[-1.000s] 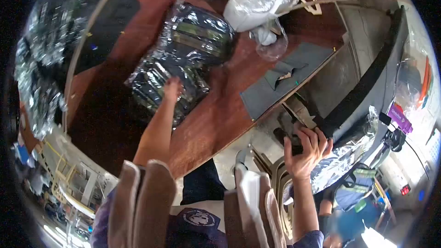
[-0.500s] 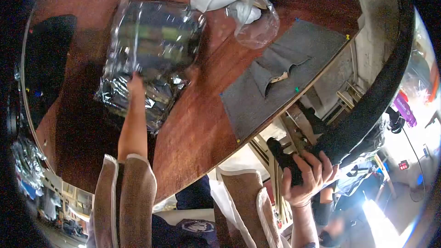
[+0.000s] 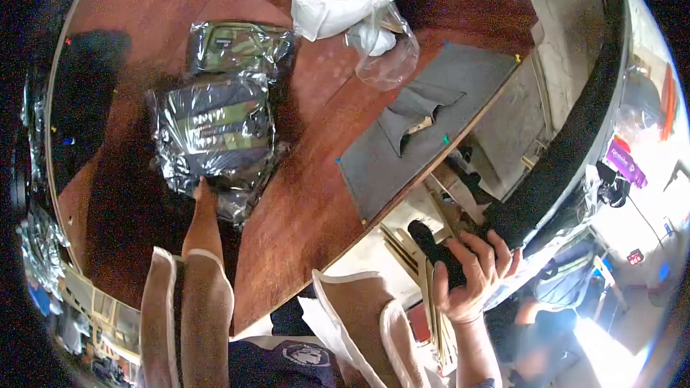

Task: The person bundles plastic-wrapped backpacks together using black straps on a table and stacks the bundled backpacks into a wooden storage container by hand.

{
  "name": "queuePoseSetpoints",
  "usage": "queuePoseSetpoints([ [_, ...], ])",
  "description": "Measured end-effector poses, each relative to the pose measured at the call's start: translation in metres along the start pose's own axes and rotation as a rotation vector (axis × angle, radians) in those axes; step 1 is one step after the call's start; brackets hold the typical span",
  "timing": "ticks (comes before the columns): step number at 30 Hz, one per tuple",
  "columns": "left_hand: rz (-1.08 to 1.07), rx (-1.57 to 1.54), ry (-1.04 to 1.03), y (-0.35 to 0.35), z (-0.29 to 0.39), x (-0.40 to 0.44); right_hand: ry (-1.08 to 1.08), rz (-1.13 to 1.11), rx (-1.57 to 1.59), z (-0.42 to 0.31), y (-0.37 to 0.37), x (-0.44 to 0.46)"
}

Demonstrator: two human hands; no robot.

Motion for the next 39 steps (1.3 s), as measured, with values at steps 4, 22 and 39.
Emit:
queuePoseSetpoints([
  [4, 0.057, 0.011, 0.097, 0.015, 0.003, 0.002, -0.004, 0.005, -0.017, -0.003, -0.003, 0.002],
  [22, -0.091, -0.364, -0.673, -0.019, 0.164, -0.378, -0.017, 0.315, 0.170, 0.011, 0.011, -0.025],
  [39, -0.973, -0.074, -1.229, 0.082, 0.263, -0.784, -0.477, -0.219, 2.205, 0.065, 0.099, -0.224],
])
Point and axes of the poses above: each hand's wrist, its own x-axis towards the middle knuckle, its own y-axis out of the back of the hand, z = x × y, the point moved 2 cm from there along x, towards the middle knuckle, and after that the axes turned 9 degrees about -x, right-handed, at the moved point
